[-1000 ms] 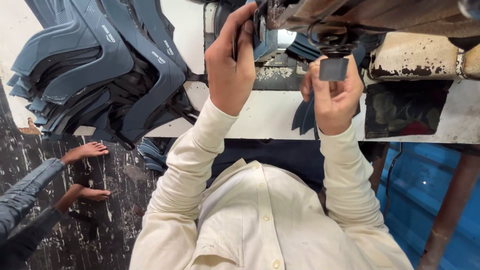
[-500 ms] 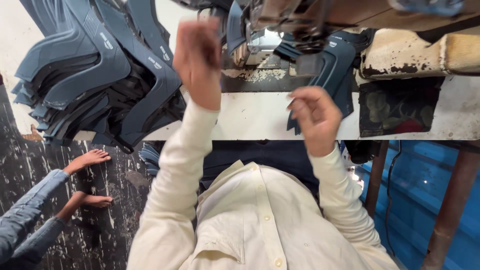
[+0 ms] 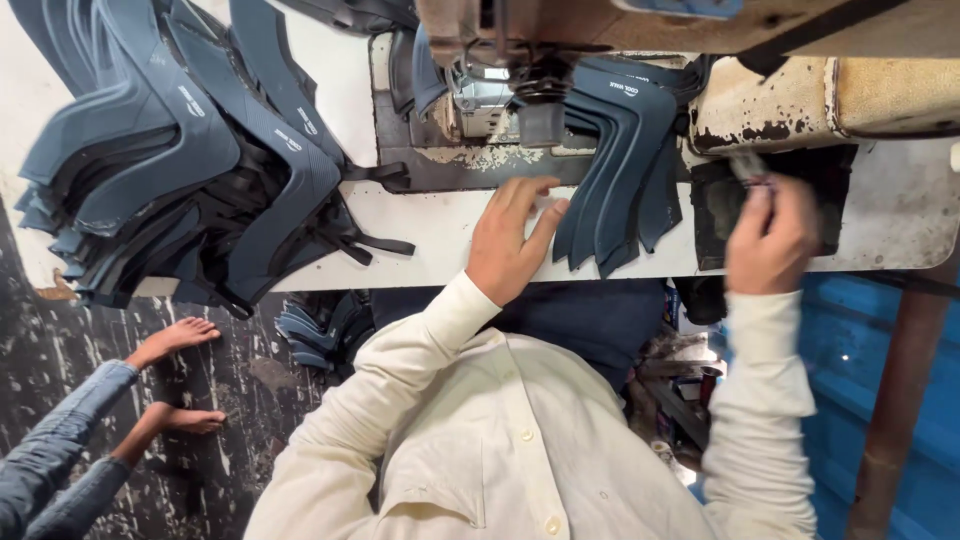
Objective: The person uses a sewing machine to stitch a strap onto a dark shoe sole. They repeatedly guide the sole and strap under the needle, then remove the stitched piece and pick up a new sole from a stack to continue the process.
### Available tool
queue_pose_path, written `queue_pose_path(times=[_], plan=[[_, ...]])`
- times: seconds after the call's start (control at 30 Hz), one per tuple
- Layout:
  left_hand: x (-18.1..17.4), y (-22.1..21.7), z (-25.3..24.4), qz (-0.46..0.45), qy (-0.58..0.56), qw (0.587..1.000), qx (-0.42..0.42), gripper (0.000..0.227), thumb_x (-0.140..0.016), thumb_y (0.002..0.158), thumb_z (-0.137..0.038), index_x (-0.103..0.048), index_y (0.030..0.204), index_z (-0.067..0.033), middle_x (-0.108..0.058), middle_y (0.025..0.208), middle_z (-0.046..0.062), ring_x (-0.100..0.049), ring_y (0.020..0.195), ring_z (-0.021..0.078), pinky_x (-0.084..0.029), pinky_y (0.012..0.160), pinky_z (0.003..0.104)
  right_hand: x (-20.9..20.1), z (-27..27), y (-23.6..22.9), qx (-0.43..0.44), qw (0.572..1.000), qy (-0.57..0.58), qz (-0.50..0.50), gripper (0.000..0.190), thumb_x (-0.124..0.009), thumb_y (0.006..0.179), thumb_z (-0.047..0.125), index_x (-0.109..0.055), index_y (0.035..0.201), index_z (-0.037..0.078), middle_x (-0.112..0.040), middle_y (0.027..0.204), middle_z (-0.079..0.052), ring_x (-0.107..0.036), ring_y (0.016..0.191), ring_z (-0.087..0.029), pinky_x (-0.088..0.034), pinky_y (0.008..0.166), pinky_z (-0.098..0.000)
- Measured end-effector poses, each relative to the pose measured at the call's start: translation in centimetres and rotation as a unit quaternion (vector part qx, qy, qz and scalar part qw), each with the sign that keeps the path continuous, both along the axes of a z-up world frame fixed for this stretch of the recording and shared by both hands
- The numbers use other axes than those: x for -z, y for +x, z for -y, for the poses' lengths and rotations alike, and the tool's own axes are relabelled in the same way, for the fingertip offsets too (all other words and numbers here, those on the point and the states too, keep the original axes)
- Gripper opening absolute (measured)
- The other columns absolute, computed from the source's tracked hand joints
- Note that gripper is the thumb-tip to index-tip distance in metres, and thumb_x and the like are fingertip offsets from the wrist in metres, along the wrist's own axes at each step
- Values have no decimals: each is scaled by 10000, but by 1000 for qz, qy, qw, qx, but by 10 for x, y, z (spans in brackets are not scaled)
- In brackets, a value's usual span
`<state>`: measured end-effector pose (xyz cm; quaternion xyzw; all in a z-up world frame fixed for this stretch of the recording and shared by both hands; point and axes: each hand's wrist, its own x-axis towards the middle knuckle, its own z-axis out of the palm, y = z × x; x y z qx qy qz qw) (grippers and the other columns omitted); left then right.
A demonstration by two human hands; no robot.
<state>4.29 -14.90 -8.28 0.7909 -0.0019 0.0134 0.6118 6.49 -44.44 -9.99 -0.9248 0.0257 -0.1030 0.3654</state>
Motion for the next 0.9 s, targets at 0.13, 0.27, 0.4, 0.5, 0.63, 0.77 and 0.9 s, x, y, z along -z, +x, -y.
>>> queue_pose_path(times=[0.13, 0.27, 0.4, 0.5, 0.63, 0.77, 0.9], plan=[[13, -11, -7, -35, 94, 994, 51, 318, -631, 1005, -304, -686, 1203, -61, -706, 883, 118, -674, 754, 265, -523, 702, 370, -19, -3, 15, -47, 970, -211, 113, 168, -689, 1003, 43, -671, 1166, 7, -680, 1106, -181, -621, 1050, -369, -469, 963, -469], [11, -23, -12, -20, 68, 990, 122, 274, -644, 1000, -281, -702, 1165, -70, -753, 843, 88, -707, 649, 236, -543, 623, 337, -40, -67, 28, -199, 976, -49, 67, 395, -677, 1009, 56, -637, 1402, 37, -630, 1469, -140, -576, 1403, -338, -438, 1223, -436], [-11, -34, -21, -16, 80, 988, 128, 251, -636, 1003, -249, -722, 1155, -69, -750, 849, 101, -701, 658, 239, -541, 630, 334, 8, -84, 85, -253, 959, -88, 91, 486, -704, 1043, 84, -526, 1478, -41, -519, 1568, -236, -470, 1479, -417, -387, 1234, -462], [-28, -42, -34, 19, 84, 992, 94, 214, -629, 1020, -203, -734, 1139, -60, -743, 882, 110, -691, 679, 239, -542, 649, 335, 10, -83, 104, -273, 951, -126, 75, 436, -770, 994, 125, -569, 1340, -49, -541, 1489, -285, -488, 1404, -444, -420, 1156, -470], [-40, -39, -56, 55, 50, 997, 27, 136, -616, 1049, -131, -721, 1091, -56, -750, 938, 96, -714, 771, 228, -556, 709, 322, -54, -88, 79, -243, 967, -76, 17, 384, -822, 892, 136, -600, 1176, 4, -653, 1247, -187, -663, 1139, -330, -543, 971, -406], [-70, -28, -70, 164, 107, 980, -43, 171, -624, 1089, -86, -643, 1256, -52, -713, 1026, 103, -672, 935, 292, -534, 861, 343, -57, -87, 3, -191, 959, 205, -45, 523, -891, 850, 51, -453, 1135, 67, -590, 981, -29, -611, 804, -70, -505, 680, -215], [-78, -18, -73, 174, 71, 982, -16, 425, -627, 1102, -102, -494, 1501, -40, -663, 1050, 102, -624, 924, 276, -522, 857, 315, -30, -144, -39, -180, 944, 263, -79, 570, -883, 788, -5, -429, 1122, 79, -521, 933, 7, -555, 795, -62, -486, 708, -226]])
